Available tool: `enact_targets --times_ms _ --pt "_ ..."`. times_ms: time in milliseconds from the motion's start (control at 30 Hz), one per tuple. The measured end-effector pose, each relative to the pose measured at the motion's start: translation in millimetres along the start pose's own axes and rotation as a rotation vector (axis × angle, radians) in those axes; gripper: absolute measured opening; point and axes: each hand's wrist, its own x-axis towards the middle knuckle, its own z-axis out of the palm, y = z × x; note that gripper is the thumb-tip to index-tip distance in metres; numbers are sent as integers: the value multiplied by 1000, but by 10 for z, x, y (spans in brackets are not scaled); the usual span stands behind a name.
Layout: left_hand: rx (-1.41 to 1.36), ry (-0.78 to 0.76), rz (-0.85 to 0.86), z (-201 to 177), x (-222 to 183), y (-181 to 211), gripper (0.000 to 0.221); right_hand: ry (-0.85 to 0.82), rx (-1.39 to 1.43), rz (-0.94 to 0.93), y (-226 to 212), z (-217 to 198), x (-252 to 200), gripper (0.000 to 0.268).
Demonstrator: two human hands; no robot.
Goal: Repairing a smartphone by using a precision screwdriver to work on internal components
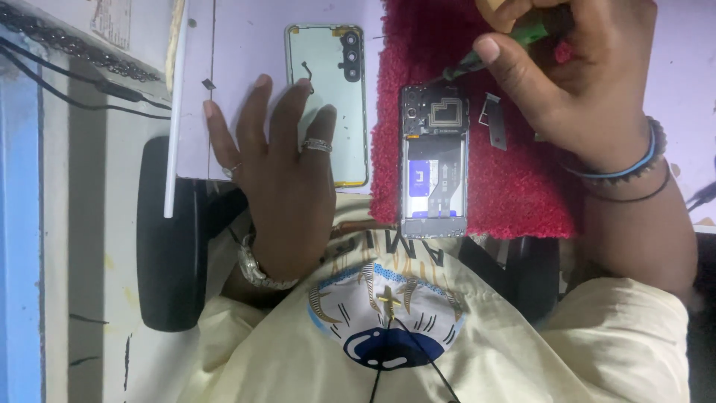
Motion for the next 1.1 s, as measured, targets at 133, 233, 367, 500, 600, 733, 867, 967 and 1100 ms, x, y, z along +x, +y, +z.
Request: enact_targets --times_ms 133,233,367,500,600,733,867,967,1100 --pt "-167 51 48 166 -101 88 37 7 -11 26 44 4 -41 22" --pt "-269 -76 229 190 -125 320 39 13 -5 23 47 32 -52 23" --pt "-340 -138 354 205 -136 450 60 4 -26 -12 84 31 -52 25" --pt "-243 -106 364 250 -139 463 67 -6 -85 -17 96 6 -73 26" --pt "-200 -118 366 245 -140 469 67 -15 -107 -17 108 -8 -80 27" --pt "-170 -132 370 228 -140 478 66 -21 -119 -52 128 -9 -77 28" --pt "-146 -137 382 236 -147 467 67 -43 -113 -54 123 -21 -67 26" --pt "-170 -135 375 232 -150 464 64 -34 -117 -29 116 -19 -77 27" --pt "-167 -157 381 232 -152 456 68 -36 -155 -9 102 -25 -72 29"
